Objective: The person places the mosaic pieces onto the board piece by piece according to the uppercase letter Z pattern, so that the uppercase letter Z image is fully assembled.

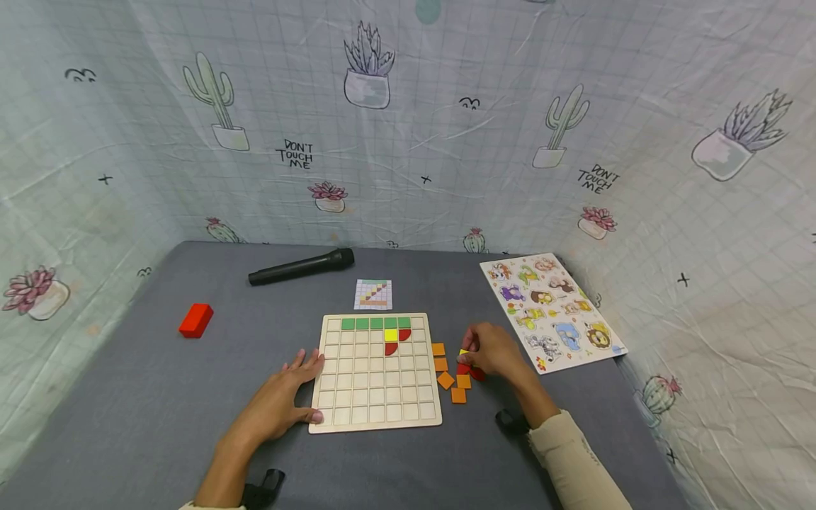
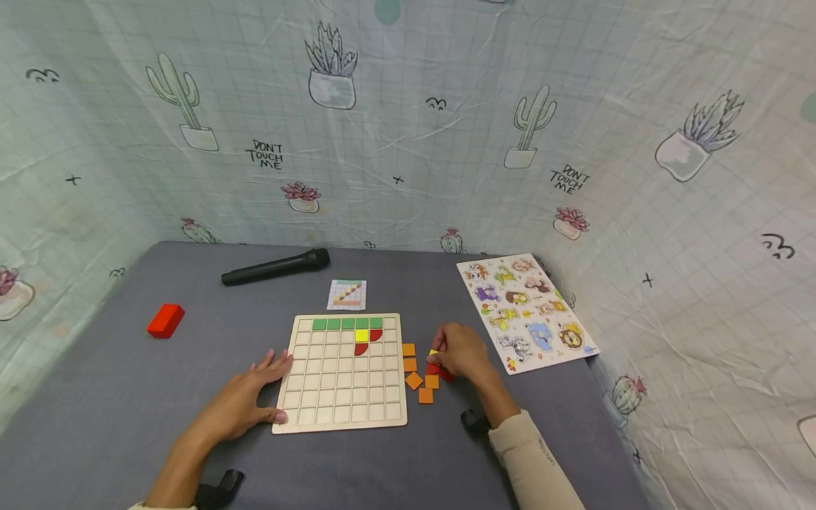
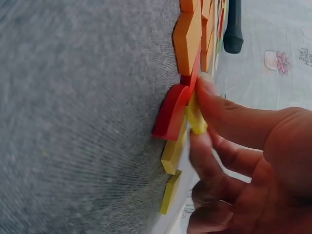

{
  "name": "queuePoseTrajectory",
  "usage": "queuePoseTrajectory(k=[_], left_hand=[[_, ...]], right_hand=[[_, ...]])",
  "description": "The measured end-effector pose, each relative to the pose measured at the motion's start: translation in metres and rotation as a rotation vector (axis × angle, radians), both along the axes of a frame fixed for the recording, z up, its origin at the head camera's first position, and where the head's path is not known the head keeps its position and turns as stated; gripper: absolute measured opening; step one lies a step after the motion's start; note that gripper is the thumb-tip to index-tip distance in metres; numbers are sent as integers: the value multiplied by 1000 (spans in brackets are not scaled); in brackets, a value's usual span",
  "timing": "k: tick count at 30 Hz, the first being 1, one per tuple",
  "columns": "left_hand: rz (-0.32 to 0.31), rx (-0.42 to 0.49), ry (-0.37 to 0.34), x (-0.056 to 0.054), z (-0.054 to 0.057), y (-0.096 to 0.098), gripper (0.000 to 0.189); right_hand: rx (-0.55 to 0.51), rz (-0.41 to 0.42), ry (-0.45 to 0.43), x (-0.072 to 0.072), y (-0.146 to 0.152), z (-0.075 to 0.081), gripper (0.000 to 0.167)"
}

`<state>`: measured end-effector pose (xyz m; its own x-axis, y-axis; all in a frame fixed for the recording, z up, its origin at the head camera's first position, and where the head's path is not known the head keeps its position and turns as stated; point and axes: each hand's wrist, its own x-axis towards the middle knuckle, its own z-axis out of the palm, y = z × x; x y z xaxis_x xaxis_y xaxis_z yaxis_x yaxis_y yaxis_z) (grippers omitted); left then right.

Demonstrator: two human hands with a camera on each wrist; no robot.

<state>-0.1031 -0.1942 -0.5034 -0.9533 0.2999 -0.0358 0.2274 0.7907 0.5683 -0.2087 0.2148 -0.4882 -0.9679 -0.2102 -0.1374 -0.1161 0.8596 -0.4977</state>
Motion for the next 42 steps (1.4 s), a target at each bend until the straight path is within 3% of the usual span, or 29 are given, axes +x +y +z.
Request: queuePoseTrajectory(k=[6, 12, 27, 31, 42], left_hand=[[-3, 5, 6, 0, 1, 0, 106], [1, 2, -4, 0, 1, 0, 107], [6, 4, -12, 1, 0, -1, 106], [5, -1, -14, 0, -1, 0, 106], [3, 5, -8, -1, -2, -1, 106]], right_hand=[[-108, 25, 57, 1, -8, 5, 18], [-147, 63, 118, 2, -33, 10, 14], [-248, 74, 121, -1, -106, 10, 16], [-235, 87, 99, -4, -119, 8, 17], [-76, 59, 76, -7, -147, 1, 21]])
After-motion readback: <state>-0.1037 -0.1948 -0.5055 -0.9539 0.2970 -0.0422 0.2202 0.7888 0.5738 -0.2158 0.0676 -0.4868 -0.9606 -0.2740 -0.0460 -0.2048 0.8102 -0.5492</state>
